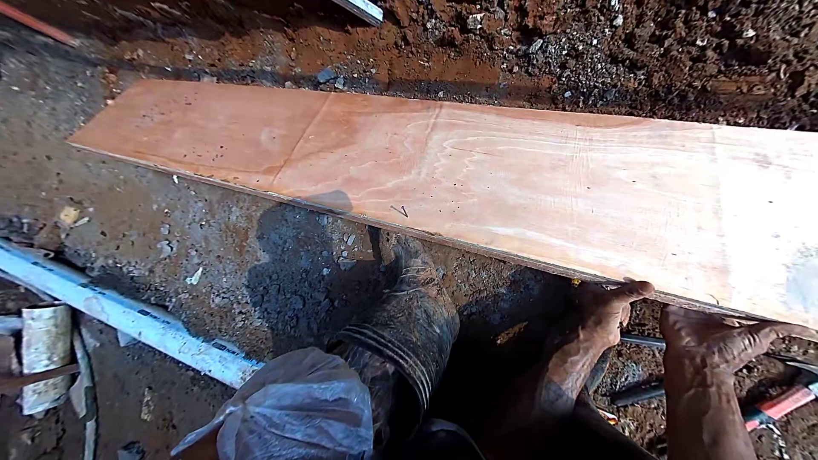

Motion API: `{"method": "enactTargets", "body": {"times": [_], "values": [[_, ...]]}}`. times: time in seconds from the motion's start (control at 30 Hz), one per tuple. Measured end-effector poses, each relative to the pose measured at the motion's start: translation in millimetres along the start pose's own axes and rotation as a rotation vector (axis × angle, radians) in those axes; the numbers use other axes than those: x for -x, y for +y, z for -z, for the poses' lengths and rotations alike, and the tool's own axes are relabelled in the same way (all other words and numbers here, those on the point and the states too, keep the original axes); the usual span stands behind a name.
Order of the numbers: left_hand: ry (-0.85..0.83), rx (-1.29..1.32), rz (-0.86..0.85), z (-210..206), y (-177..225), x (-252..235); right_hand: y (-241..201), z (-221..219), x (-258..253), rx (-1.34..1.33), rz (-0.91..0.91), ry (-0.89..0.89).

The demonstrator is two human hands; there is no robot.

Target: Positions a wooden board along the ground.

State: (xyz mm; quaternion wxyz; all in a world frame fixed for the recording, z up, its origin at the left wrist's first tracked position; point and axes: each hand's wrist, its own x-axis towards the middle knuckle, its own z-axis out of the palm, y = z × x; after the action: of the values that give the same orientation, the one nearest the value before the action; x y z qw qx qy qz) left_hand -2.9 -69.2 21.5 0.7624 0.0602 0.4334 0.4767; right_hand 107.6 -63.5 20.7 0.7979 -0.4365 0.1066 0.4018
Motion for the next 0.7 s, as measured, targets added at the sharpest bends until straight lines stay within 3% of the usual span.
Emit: {"method": "enactTargets", "body": {"times": [0.37,0.7], "values": [[0.116,0.053,0.025,-8.9,3.5,4.7,0.4,-3.2,1.5,0.0,0.048,0.037],[0.02,0.028,-0.081,-3.2,-10.3,1.0,-0.6,0.0,-2.9,-0.001,0.051,0.018]]}}
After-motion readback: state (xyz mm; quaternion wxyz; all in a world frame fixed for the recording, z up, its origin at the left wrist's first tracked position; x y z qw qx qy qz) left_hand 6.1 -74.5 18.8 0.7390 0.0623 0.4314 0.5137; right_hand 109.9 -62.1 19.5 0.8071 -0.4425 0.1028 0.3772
